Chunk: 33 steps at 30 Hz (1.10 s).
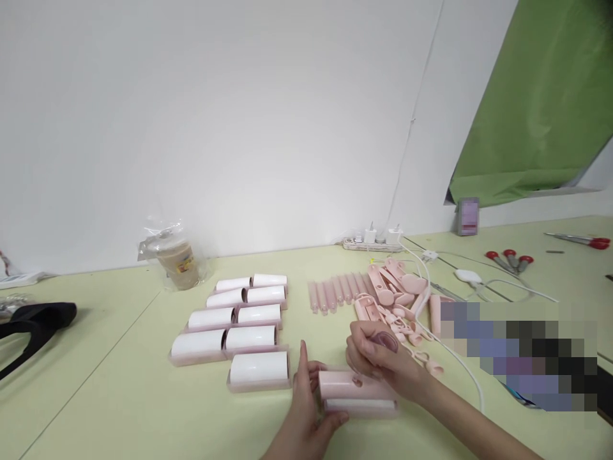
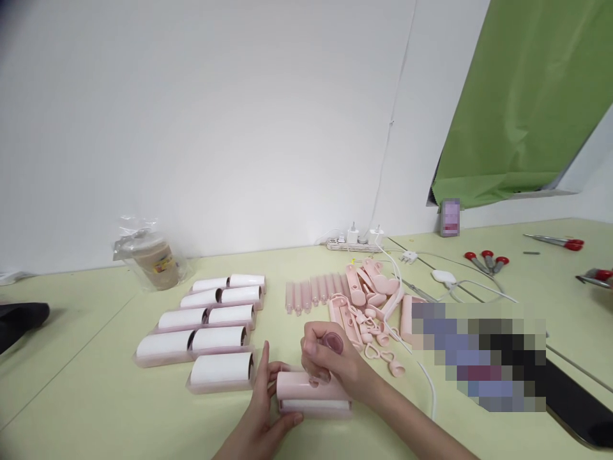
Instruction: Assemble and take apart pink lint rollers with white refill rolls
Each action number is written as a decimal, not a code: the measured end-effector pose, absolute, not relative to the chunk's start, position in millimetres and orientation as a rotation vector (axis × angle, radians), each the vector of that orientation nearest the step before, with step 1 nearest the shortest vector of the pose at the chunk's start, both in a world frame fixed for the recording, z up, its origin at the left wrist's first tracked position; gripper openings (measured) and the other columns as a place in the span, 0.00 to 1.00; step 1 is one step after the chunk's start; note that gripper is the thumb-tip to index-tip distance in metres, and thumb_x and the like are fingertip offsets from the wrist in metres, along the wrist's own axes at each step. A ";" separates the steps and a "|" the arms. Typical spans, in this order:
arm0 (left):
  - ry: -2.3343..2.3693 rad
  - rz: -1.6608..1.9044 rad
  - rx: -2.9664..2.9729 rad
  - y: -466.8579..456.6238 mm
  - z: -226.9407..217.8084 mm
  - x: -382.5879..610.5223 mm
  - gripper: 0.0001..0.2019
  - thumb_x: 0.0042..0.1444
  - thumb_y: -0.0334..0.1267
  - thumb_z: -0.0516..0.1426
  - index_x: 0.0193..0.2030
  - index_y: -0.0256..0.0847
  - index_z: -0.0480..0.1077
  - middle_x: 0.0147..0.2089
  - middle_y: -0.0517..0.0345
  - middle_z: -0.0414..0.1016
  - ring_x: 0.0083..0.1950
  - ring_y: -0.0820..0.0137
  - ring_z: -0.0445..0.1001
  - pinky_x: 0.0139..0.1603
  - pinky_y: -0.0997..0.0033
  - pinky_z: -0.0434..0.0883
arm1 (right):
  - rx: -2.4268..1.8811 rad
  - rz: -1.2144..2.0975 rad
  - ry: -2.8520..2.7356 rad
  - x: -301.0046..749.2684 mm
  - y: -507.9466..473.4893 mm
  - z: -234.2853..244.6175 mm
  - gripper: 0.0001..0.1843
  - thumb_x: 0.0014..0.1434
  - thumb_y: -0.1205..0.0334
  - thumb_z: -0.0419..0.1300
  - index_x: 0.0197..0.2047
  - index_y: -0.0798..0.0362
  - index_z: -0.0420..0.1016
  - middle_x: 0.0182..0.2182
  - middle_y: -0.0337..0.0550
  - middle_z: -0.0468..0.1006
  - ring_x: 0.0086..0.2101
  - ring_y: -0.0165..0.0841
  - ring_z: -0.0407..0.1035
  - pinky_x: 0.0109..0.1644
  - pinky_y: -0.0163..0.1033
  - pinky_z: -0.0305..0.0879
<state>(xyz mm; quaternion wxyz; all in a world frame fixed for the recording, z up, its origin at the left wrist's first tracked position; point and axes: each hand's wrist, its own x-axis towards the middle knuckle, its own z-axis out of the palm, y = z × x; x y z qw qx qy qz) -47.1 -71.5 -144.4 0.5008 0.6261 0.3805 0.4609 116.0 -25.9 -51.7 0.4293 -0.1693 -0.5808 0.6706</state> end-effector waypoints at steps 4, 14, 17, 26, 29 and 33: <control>0.956 1.128 1.513 -71.4 -150.6 -47.8 0.46 0.50 0.38 0.56 0.63 0.42 0.23 0.52 0.47 0.54 0.51 0.64 0.61 0.53 0.63 0.59 | -0.420 1.771 -1.520 112.8 -23.0 -51.3 0.19 0.49 0.55 0.61 0.18 0.53 0.56 0.11 0.28 0.56 0.14 0.20 0.46 0.17 0.29 0.43; 0.989 1.058 1.530 -74.6 -137.2 -49.8 0.46 0.51 0.35 0.56 0.63 0.41 0.22 0.52 0.48 0.56 0.51 0.65 0.61 0.54 0.64 0.59 | -0.228 2.147 -1.626 109.8 -3.2 -50.1 0.22 0.40 0.58 0.64 0.12 0.54 0.53 0.08 0.26 0.52 0.11 0.18 0.44 0.13 0.27 0.39; 1.006 1.041 1.520 -75.3 -132.9 -50.8 0.44 0.50 0.35 0.56 0.64 0.41 0.27 0.52 0.48 0.57 0.51 0.64 0.61 0.54 0.64 0.59 | -0.138 2.262 -1.617 104.6 5.0 -51.7 0.25 0.40 0.54 0.63 0.10 0.53 0.49 0.06 0.25 0.50 0.08 0.17 0.42 0.11 0.27 0.40; 1.101 1.046 1.698 -70.1 -127.2 -52.7 0.28 0.46 0.34 0.58 0.55 0.40 0.55 0.51 0.49 0.63 0.55 0.56 0.58 0.56 0.56 0.54 | -0.025 2.208 -1.727 85.5 6.6 -43.9 0.24 0.40 0.44 0.63 0.23 0.54 0.60 0.12 0.27 0.63 0.07 0.18 0.51 0.11 0.26 0.47; 1.100 1.010 1.694 -71.4 -126.8 -52.8 0.29 0.47 0.33 0.57 0.56 0.39 0.53 0.53 0.48 0.60 0.56 0.57 0.56 0.57 0.57 0.53 | -0.098 1.986 -1.560 88.9 -0.8 -45.1 0.25 0.38 0.43 0.65 0.24 0.54 0.58 0.24 0.31 0.68 0.13 0.19 0.61 0.20 0.28 0.58; 1.058 1.018 1.617 -72.5 -130.4 -53.4 0.34 0.48 0.32 0.56 0.60 0.39 0.43 0.55 0.46 0.56 0.58 0.59 0.55 0.59 0.58 0.52 | -0.166 1.927 -1.526 98.6 -16.1 -39.1 0.10 0.46 0.60 0.62 0.24 0.60 0.69 0.25 0.39 0.70 0.20 0.27 0.68 0.25 0.33 0.62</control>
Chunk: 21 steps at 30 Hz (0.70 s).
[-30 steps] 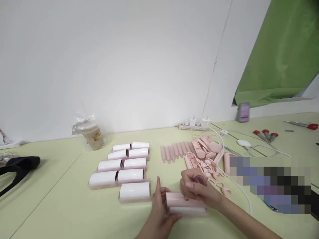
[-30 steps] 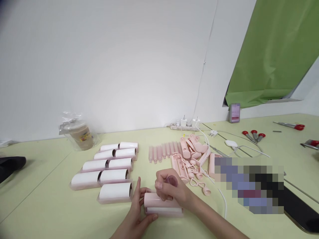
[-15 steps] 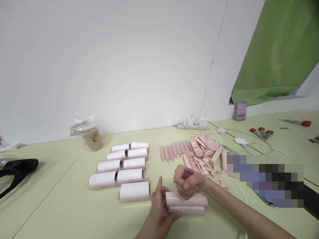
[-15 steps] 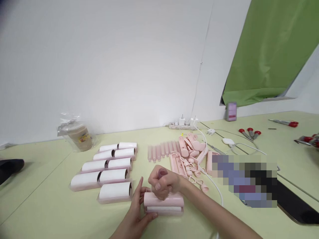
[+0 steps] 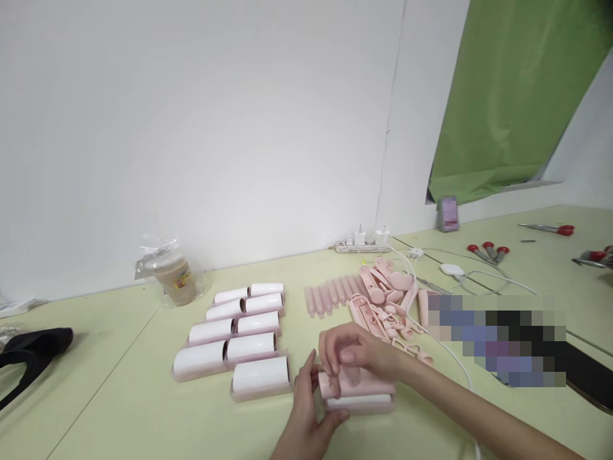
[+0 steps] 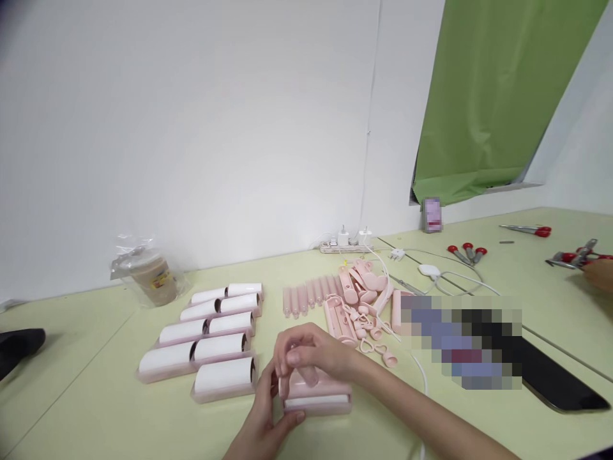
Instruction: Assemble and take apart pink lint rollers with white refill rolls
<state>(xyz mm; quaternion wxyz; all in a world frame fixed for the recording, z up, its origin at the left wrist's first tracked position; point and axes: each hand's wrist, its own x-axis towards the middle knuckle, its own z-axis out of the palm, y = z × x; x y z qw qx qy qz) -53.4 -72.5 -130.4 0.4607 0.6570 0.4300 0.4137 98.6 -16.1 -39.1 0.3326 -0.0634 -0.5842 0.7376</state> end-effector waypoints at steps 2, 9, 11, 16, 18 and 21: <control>1.032 1.031 1.582 -72.6 -132.8 -53.0 0.37 0.48 0.32 0.56 0.61 0.41 0.38 0.54 0.47 0.57 0.56 0.61 0.58 0.58 0.58 0.54 | -0.171 1.945 -1.416 101.1 -21.3 -38.0 0.11 0.48 0.62 0.58 0.21 0.61 0.70 0.18 0.39 0.68 0.15 0.25 0.63 0.19 0.31 0.57; 1.020 1.026 1.551 -74.5 -132.2 -51.1 0.38 0.48 0.31 0.57 0.61 0.44 0.38 0.51 0.50 0.58 0.53 0.64 0.61 0.56 0.61 0.56 | -0.129 2.013 -1.154 105.9 -9.7 -55.8 0.22 0.55 0.59 0.48 0.12 0.53 0.47 0.06 0.25 0.46 0.07 0.18 0.34 0.09 0.24 0.39; 1.009 1.030 1.549 -75.6 -129.8 -51.3 0.39 0.47 0.31 0.58 0.62 0.43 0.39 0.51 0.51 0.59 0.53 0.64 0.61 0.56 0.61 0.56 | -0.087 2.055 -1.164 109.1 -6.6 -60.0 0.22 0.51 0.59 0.50 0.11 0.52 0.45 0.05 0.25 0.44 0.06 0.18 0.34 0.08 0.25 0.39; 1.085 0.951 1.634 -77.8 -117.6 -53.8 0.31 0.45 0.31 0.59 0.57 0.42 0.53 0.50 0.50 0.61 0.54 0.61 0.59 0.56 0.60 0.56 | -0.075 2.090 -1.259 110.4 -8.9 -59.9 0.21 0.46 0.61 0.52 0.09 0.53 0.48 0.05 0.27 0.48 0.06 0.18 0.38 0.09 0.26 0.41; 1.114 0.927 1.676 -78.2 -112.5 -54.7 0.27 0.46 0.33 0.59 0.54 0.42 0.56 0.50 0.50 0.62 0.53 0.60 0.60 0.55 0.59 0.57 | -0.101 2.105 -1.347 107.8 -10.4 -58.6 0.19 0.45 0.65 0.55 0.09 0.54 0.52 0.06 0.28 0.52 0.08 0.19 0.42 0.10 0.26 0.41; 1.121 0.911 1.702 -78.1 -108.3 -55.7 0.26 0.47 0.33 0.58 0.53 0.41 0.56 0.51 0.50 0.62 0.53 0.60 0.60 0.55 0.59 0.57 | -0.121 2.122 -1.489 103.1 -11.0 -57.5 0.18 0.42 0.64 0.58 0.09 0.55 0.55 0.06 0.29 0.53 0.08 0.19 0.44 0.10 0.27 0.39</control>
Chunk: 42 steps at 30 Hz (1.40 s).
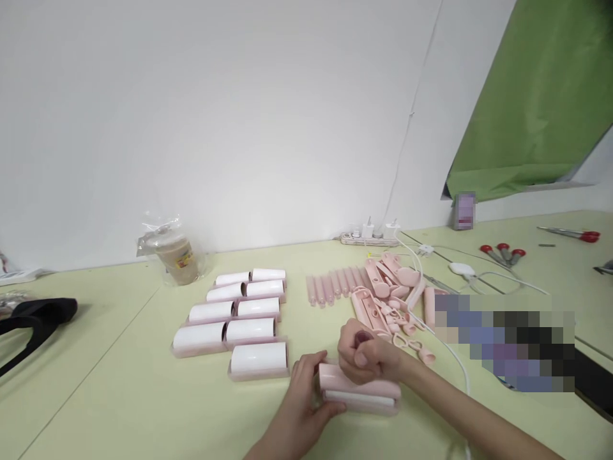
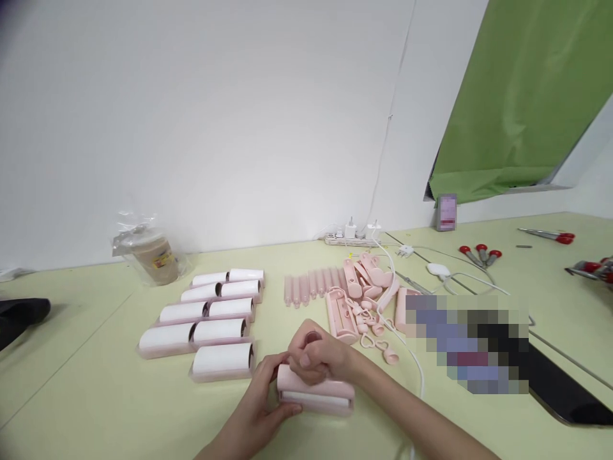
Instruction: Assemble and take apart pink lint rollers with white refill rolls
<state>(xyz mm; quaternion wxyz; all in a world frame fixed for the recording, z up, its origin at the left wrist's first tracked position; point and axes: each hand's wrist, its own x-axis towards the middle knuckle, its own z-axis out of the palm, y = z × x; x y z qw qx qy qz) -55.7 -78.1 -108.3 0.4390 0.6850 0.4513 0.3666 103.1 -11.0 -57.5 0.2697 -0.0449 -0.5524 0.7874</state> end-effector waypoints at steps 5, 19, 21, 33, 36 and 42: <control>1.122 0.902 1.779 -75.8 -112.2 -57.0 0.23 0.48 0.33 0.57 0.51 0.41 0.57 0.51 0.49 0.63 0.54 0.60 0.60 0.54 0.59 0.58 | -0.258 1.918 -1.638 111.2 -15.1 -45.6 0.14 0.42 0.55 0.63 0.21 0.58 0.68 0.18 0.37 0.69 0.21 0.27 0.64 0.25 0.33 0.60; 1.122 1.380 1.772 -76.0 -51.8 -20.2 0.43 0.35 0.35 0.63 0.59 0.44 0.49 0.61 0.47 0.53 0.61 0.51 0.51 0.58 0.52 0.52 | -1.638 -0.437 -2.283 223.2 -34.8 -52.8 0.15 0.51 0.51 0.55 0.25 0.54 0.72 0.34 0.53 0.70 0.35 0.45 0.65 0.35 0.46 0.60; 0.997 1.232 1.695 -59.9 -31.4 -11.8 0.40 0.36 0.36 0.63 0.58 0.45 0.51 0.57 0.50 0.60 0.59 0.57 0.56 0.57 0.55 0.54 | -1.676 -0.504 -2.284 221.9 -33.7 -68.1 0.15 0.47 0.50 0.59 0.25 0.55 0.73 0.35 0.54 0.71 0.37 0.47 0.65 0.36 0.47 0.60; 0.718 1.100 1.314 -38.2 -46.8 19.7 0.18 0.42 0.53 0.58 0.24 0.38 0.65 0.09 0.73 0.49 0.11 0.82 0.46 0.14 0.79 0.46 | -1.130 1.069 -1.630 189.9 -45.5 -2.2 0.16 0.52 0.50 0.56 0.39 0.52 0.69 0.34 0.45 0.72 0.36 0.38 0.67 0.40 0.42 0.64; 0.772 1.170 1.329 -40.6 -44.1 22.6 0.20 0.40 0.54 0.59 0.16 0.38 0.60 0.11 0.70 0.50 0.15 0.81 0.49 0.17 0.78 0.47 | -0.947 1.301 -1.560 157.7 -47.4 9.2 0.13 0.49 0.53 0.60 0.35 0.52 0.69 0.32 0.42 0.71 0.36 0.36 0.66 0.39 0.40 0.63; 0.534 1.218 1.251 -36.2 -59.1 19.0 0.27 0.25 0.57 0.63 0.20 0.39 0.57 0.18 0.68 0.54 0.19 0.82 0.49 0.17 0.80 0.48 | -0.848 1.155 -1.601 123.4 -45.6 -7.1 0.18 0.39 0.54 0.66 0.28 0.52 0.62 0.30 0.38 0.66 0.31 0.32 0.62 0.32 0.35 0.59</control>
